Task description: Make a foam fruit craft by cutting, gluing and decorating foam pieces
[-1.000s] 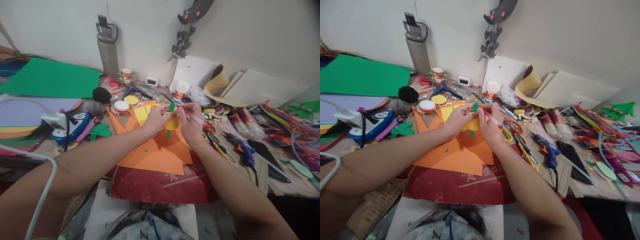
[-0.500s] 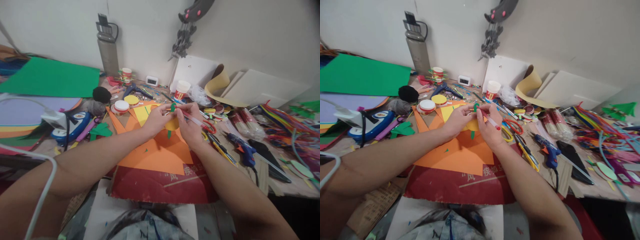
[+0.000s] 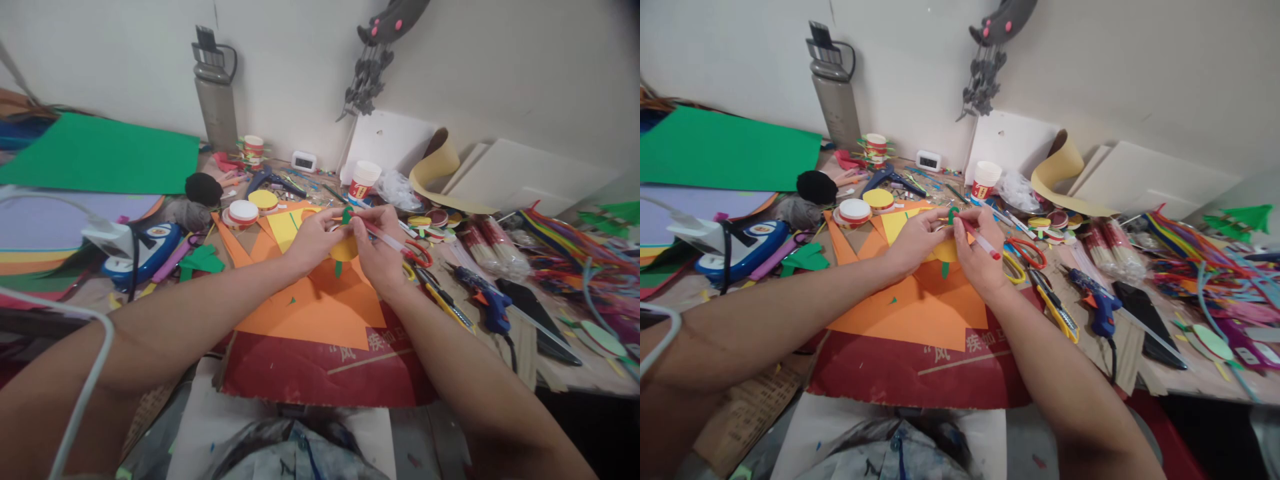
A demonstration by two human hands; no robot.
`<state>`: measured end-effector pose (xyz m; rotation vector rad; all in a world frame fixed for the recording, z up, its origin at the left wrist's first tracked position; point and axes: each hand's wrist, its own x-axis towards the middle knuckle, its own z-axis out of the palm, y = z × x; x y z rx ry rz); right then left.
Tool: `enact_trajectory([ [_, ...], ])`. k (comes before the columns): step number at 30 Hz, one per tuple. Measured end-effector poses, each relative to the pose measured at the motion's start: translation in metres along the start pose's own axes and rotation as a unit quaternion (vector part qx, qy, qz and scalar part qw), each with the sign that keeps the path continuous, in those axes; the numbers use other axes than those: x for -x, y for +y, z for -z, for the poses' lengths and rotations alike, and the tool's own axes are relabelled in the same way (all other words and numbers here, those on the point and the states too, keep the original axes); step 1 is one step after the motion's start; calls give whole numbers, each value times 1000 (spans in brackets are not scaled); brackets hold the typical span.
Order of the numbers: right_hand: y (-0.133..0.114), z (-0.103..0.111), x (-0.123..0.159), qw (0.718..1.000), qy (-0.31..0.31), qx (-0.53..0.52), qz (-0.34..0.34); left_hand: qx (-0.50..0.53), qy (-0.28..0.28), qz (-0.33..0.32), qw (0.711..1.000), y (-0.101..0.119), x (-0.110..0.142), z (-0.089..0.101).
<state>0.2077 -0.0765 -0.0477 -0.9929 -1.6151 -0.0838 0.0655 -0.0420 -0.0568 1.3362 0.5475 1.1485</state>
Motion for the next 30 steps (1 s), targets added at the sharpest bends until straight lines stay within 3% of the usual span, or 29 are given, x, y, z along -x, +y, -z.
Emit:
enact_trajectory([
  [30,-1,-1,1,1000,-11,1,-29,-17,21,15,1000,1,1,-1],
])
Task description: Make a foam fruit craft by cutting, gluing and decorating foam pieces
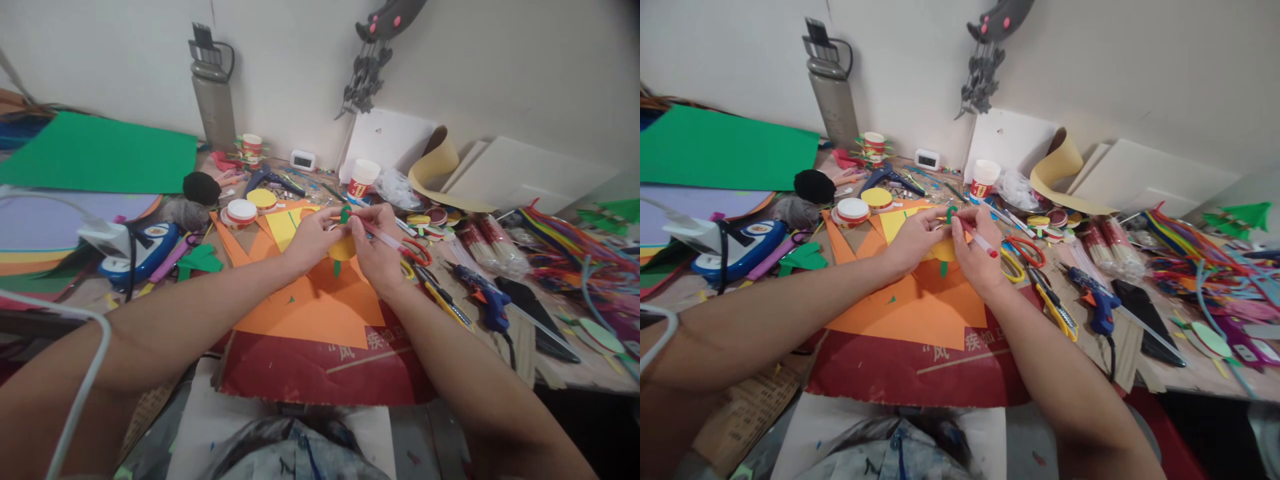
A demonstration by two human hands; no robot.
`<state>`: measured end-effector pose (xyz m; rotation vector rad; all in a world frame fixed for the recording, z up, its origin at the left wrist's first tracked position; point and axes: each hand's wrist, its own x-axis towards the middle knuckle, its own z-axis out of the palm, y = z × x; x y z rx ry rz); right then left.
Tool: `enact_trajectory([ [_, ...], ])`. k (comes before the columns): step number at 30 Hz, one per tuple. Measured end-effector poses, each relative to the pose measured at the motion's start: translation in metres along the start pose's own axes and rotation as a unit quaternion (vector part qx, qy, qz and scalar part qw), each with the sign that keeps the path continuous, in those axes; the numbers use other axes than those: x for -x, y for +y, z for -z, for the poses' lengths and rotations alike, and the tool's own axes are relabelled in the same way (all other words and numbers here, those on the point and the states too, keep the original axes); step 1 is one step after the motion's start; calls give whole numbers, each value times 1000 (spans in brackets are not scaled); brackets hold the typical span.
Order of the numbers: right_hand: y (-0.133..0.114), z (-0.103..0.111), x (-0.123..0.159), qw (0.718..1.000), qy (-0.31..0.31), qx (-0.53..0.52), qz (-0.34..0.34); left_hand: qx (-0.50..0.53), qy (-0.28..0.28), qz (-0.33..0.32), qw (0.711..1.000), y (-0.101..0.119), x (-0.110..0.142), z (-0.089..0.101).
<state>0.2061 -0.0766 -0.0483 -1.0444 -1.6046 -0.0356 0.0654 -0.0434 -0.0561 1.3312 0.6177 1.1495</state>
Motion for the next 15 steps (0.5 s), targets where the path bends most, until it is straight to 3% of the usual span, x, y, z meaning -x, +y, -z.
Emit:
enact_trajectory([
  [15,1,3,-3,1000,28,1,7,39,18,41,998,5,2,-2],
])
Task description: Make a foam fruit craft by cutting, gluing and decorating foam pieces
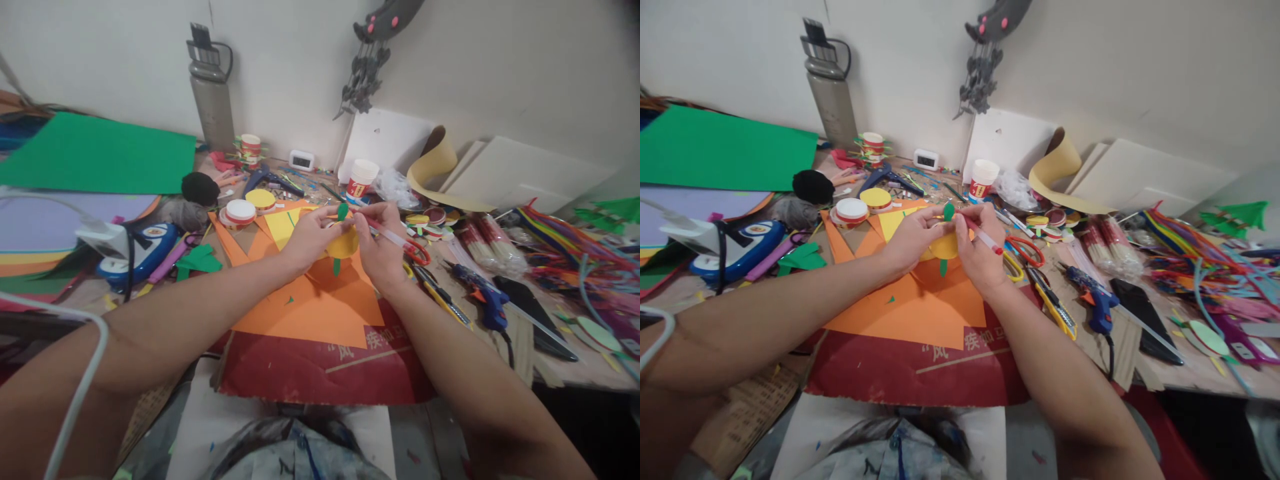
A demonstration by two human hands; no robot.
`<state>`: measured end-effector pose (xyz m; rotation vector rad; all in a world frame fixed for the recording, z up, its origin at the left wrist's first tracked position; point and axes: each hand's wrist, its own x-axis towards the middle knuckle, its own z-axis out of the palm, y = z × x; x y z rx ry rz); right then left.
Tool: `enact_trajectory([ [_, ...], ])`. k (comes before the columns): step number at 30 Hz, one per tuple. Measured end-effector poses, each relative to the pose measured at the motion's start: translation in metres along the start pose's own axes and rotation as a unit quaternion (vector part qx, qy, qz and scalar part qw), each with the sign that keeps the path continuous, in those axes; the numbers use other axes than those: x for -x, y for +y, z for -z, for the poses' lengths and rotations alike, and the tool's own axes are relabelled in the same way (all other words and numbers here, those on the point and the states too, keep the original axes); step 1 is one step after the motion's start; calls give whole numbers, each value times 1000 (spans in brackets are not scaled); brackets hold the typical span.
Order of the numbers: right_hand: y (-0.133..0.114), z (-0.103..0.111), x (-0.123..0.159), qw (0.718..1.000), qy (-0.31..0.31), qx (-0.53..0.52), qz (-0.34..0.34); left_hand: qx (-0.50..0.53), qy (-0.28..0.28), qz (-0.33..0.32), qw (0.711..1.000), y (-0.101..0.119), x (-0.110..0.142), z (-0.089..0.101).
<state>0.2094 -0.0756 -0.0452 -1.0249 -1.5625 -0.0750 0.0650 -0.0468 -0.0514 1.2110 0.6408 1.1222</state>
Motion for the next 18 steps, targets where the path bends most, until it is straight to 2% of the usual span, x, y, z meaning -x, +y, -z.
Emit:
enact_trajectory([
  [8,2,-1,1,1000,-3,4,-4,23,-5,-3,1000,2,1,-1],
  [18,2,-2,1,1000,-6,-7,-9,-4,-13,-19,1000,2,1,-1],
])
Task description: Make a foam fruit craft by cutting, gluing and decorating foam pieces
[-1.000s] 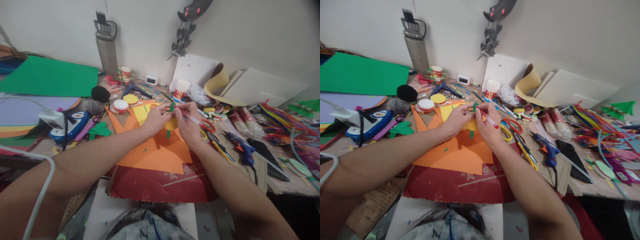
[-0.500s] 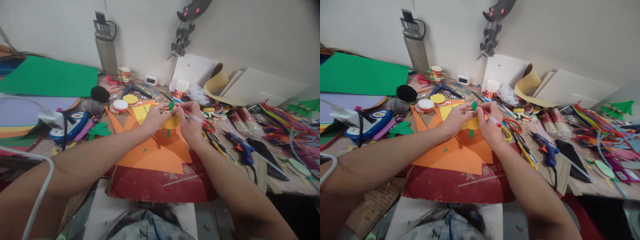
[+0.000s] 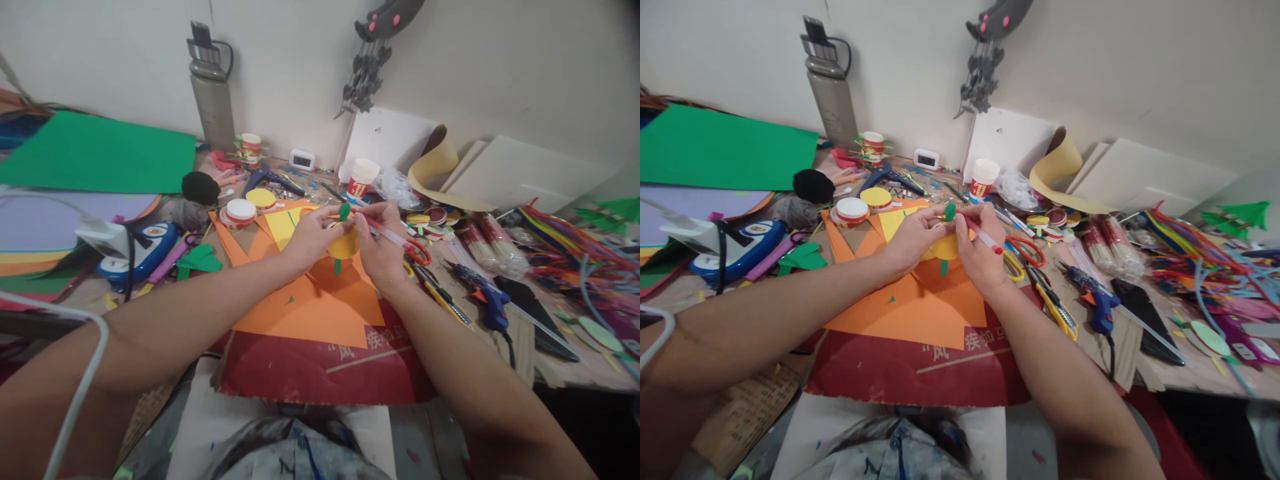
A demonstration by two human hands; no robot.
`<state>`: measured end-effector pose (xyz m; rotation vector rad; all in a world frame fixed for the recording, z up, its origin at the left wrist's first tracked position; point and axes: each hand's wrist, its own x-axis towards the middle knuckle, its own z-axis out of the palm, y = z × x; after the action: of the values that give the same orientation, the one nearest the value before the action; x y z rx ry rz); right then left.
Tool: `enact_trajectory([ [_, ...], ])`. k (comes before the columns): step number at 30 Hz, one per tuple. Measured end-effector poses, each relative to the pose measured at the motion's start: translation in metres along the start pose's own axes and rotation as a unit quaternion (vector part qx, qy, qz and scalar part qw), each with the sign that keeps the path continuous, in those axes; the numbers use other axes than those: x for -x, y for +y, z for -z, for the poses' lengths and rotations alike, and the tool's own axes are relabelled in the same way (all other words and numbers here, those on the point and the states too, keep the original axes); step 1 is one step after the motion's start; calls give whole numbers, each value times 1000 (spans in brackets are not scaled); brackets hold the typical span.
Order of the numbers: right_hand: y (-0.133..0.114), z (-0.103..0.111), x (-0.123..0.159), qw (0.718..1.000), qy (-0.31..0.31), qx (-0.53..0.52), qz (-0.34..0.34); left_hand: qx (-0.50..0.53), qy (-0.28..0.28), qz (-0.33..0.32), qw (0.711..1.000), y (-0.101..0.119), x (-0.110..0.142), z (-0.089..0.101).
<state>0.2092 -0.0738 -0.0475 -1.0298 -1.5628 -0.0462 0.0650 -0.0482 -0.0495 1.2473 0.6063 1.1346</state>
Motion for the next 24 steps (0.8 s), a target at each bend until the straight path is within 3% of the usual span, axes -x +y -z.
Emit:
enact_trajectory([
  [24,-2,-1,1,1000,2,-2,2,-5,0,-3,1000,0,0,0],
])
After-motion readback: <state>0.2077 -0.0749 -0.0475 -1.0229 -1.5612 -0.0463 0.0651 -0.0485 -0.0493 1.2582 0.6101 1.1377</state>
